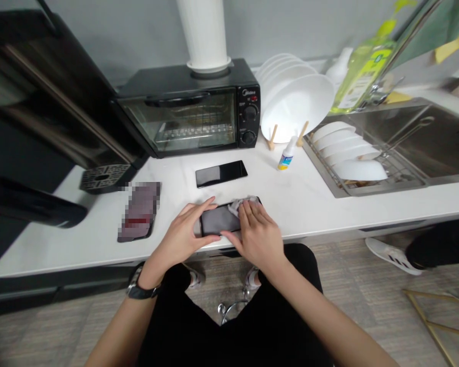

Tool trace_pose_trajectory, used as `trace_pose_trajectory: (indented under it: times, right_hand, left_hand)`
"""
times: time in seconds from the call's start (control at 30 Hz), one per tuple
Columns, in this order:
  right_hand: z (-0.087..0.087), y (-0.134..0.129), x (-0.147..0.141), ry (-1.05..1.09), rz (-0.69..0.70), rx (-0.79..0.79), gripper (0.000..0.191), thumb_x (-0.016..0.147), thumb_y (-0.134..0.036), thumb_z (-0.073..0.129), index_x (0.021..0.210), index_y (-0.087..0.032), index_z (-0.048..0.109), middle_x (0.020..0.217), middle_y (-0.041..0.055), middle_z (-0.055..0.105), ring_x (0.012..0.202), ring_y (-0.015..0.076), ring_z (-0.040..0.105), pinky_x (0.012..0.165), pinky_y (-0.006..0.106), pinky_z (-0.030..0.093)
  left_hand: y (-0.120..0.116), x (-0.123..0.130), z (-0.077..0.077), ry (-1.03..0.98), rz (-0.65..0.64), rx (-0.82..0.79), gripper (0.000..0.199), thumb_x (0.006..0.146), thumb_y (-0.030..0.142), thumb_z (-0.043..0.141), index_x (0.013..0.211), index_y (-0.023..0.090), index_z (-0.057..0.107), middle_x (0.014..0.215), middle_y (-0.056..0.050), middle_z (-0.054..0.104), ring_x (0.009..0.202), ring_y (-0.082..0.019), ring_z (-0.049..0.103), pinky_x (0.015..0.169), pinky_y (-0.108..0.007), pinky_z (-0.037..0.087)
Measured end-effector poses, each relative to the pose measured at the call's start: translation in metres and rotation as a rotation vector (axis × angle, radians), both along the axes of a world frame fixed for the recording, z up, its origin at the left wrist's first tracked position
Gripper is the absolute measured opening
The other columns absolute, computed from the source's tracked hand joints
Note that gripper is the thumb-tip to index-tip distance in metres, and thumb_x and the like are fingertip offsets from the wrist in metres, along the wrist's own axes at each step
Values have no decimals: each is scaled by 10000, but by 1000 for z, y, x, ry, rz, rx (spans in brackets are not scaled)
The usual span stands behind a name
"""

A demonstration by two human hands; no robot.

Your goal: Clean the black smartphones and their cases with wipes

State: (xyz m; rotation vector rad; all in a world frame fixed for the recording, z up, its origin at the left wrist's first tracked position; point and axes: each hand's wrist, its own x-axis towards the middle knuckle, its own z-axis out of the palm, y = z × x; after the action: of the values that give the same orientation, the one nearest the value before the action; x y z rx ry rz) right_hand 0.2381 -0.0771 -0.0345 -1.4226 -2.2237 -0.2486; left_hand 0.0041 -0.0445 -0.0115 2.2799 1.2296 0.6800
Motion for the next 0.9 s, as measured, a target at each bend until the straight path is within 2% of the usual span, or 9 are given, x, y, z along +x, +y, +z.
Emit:
trace_pose_trajectory:
  times: [0.13,0.23,0.3,0.37,0.5,0.6,0.67,0.73,0.9]
  right_hand:
    - [-1,-1,-58,98,146,-18,679,1042,-590,510,1266,24,694,1295,285,720,1230,361,710,1112,483,548]
    - [2,-6,-69,176,293,-74,610,1048,-579,515,1252,-40,714,1313,229,731,1260,313,698,1125,455,542]
    - [6,-10,-55,197,356,-104,529,1055,-557,529,1263,-110,720,1320,165,745,1281,275,689,1128,443,541]
    - [10,-15,-27,169,379,-121,437,1069,-500,537,1288,-168,718,1317,106,756,1292,252,684,1125,446,543]
    - [14,-21,36,33,214,-85,366,1073,-364,556,1386,-217,678,1375,77,726,1310,278,673,1137,514,524]
    - [11,-19,54,-39,85,-49,452,1072,-354,548,1478,-161,598,1472,114,653,1382,332,611,1175,580,466]
    - [7,-15,43,-35,43,-41,515,1068,-404,546,1482,-100,582,1491,158,630,1414,366,574,1188,600,439]
    - [3,-10,17,18,24,-29,548,1063,-432,541,1443,-42,605,1458,212,644,1410,384,573,1187,589,438]
    - [0,-7,-59,177,202,-96,435,1077,-325,463,1336,-53,681,1367,220,705,1303,310,666,1108,488,507]
  left_hand:
    - [1,-6,-1,-31,-37,-22,871,902,279,780,1645,300,326,1460,-74,657,1291,-280,587,1117,-459,492]
    - [-1,-10,-2,-3,-30,-50,894,885,221,768,1652,296,314,1463,-78,645,1289,-279,587,1121,-455,487]
    - [-3,-10,-2,38,-9,-28,926,864,261,806,1651,291,318,1465,-86,638,1292,-297,575,1126,-472,476]
    - [-4,-9,-2,63,-2,6,945,855,341,836,1647,295,323,1468,-88,634,1299,-314,561,1129,-491,462]
    - [-5,-7,-2,46,5,6,983,841,414,858,1649,325,305,1464,-85,636,1297,-319,566,1125,-502,458]
    - [-3,-4,-2,25,-12,-5,991,833,394,870,1648,330,309,1459,-79,645,1295,-311,570,1127,-493,463]
    - [-2,-2,-2,15,-16,-9,990,831,389,873,1645,325,314,1461,-75,648,1303,-304,567,1129,-488,463]
    - [-2,-2,-1,3,-11,-14,995,827,385,875,1645,319,313,1463,-72,651,1312,-297,564,1134,-484,462]
    - [-2,-7,0,-44,-34,-41,869,898,204,746,1648,299,317,1453,-71,663,1279,-268,588,1121,-460,483]
